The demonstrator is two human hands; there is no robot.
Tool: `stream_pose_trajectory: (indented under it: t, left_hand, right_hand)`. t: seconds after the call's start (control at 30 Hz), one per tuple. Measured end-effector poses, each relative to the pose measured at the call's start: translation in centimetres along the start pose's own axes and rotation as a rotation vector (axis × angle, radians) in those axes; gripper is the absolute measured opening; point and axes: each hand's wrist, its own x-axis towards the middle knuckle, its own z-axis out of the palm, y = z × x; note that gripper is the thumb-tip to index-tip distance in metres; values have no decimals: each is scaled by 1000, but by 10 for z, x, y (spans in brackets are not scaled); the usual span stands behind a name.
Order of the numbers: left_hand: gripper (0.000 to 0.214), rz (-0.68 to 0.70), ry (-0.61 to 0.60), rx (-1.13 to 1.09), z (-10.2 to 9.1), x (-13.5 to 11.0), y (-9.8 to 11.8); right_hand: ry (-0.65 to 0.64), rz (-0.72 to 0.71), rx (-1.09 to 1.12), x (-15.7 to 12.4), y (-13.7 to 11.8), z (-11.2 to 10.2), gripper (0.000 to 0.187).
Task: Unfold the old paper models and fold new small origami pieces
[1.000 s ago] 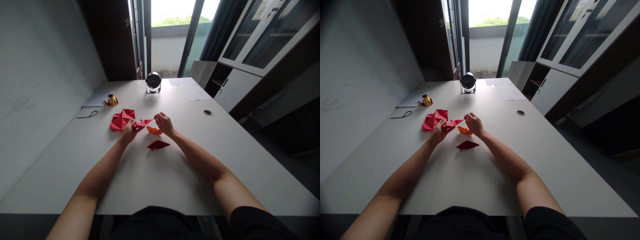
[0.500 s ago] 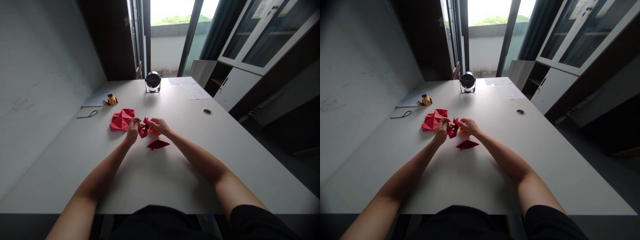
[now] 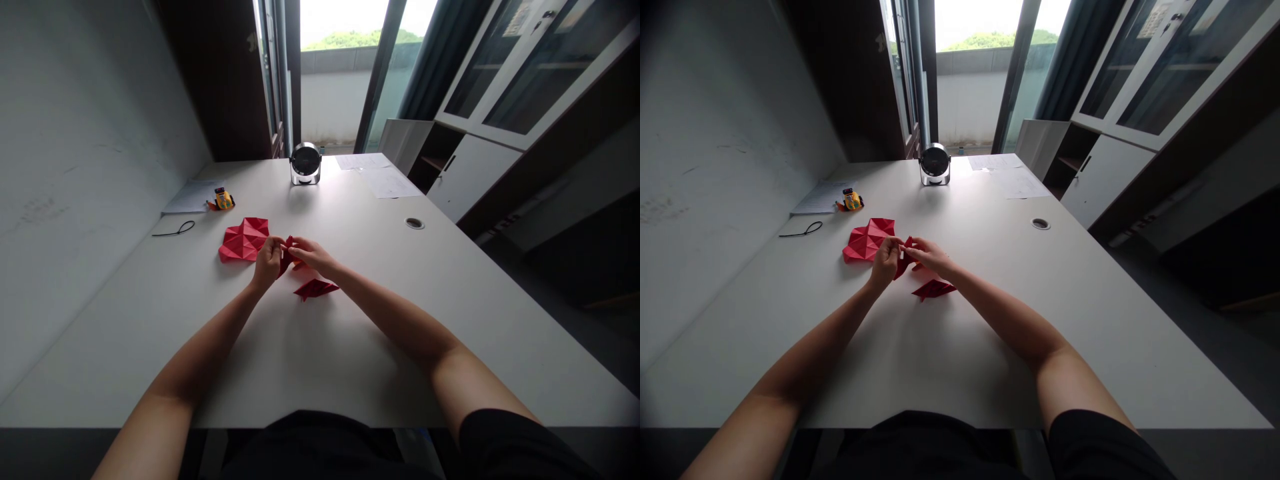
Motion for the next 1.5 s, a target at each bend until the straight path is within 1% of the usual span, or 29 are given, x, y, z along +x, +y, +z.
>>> stream_pose_trajectory:
  t: [0.1,0.2,0.27,0.37,0.43,0.6,0.7,0.83,0.9,0.97,1.03,1.1,1.23,1.3,1.4,1.5]
  left_hand:
    - [9,-15,16,-37,-1,1,-2]
    - [7,-6,25,4,-1,1,-4]
    - [8,5,15,29,0,1,-5]
    - [9,3,-4,6,0,1,-4]
    - [12,-2,-12,-15,1,0,-3]
    - [22,-14,-114,-111,4,-2,-1]
    - [23,-17,-123,-180,8,-3,-3]
    - [26,25,-96,-158,10,-3,-5]
    - [28,53,-81,-102,9,-3,-6]
    - [31,49,-70,-33,7,-3,-7]
    - [32,7,-80,11,4,-2,-10]
    - [28,-41,-119,5,2,0,-13]
    - [19,-147,-204,-119,-1,4,-21]
    - [21,-241,-230,-204,-2,5,-24]
    - [31,-367,-264,-346,-3,6,-29]
    - [37,-422,-288,-437,-4,6,-30]
  right_hand:
    - [19,10,46,1,5,-1,28]
    - [103,34,57,2,8,-3,22]
    - [129,37,60,2,7,-2,23]
    - [118,32,90,-1,2,2,31]
    - [133,30,107,-2,1,4,36]
    - [198,20,109,0,6,2,31]
    - [215,16,125,3,12,-1,27]
    - [222,-43,100,6,18,-3,24]
    - [244,-86,62,8,19,-5,23]
    - [285,-131,3,9,19,-6,23]
    - [328,-169,-69,10,18,-8,22]
    - [358,-196,-158,9,17,-9,21]
    - [368,-251,-394,5,11,-10,11]
    - [370,-305,-498,3,9,-11,9]
    - [393,-405,-607,1,6,-13,15]
    - [413,-479,-688,1,5,-14,18]
